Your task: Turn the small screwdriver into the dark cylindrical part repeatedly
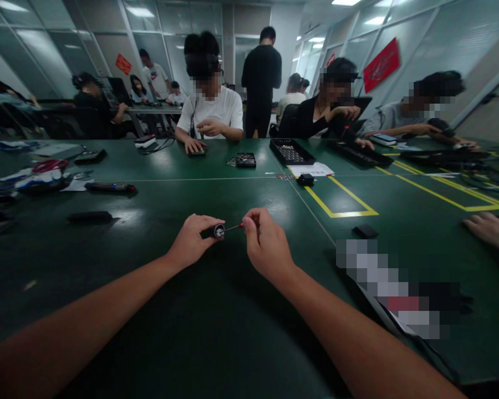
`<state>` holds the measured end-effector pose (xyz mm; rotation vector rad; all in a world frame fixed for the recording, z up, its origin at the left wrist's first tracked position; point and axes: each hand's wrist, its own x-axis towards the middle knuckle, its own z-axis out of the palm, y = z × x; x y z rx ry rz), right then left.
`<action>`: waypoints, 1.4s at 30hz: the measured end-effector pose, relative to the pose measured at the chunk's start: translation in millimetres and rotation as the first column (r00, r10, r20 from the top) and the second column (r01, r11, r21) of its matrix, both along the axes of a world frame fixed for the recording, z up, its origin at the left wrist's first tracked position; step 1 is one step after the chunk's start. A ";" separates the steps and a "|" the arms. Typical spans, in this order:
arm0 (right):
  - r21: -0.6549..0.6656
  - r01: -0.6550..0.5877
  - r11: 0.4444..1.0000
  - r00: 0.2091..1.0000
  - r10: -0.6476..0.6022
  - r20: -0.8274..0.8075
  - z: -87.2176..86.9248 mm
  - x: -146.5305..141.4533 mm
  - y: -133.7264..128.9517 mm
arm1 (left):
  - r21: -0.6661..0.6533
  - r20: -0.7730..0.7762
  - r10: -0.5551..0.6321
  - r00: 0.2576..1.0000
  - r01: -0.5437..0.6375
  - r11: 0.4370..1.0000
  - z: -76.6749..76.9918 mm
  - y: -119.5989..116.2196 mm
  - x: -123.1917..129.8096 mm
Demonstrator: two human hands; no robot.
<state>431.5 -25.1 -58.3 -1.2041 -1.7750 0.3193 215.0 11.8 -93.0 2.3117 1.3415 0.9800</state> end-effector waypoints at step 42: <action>-0.004 0.039 0.999 0.996 -0.039 -0.086 0.3 2.1 1.9 | -0.183 -0.198 -0.008 0.980 -0.029 0.983 27.8 -9.3 -5.1</action>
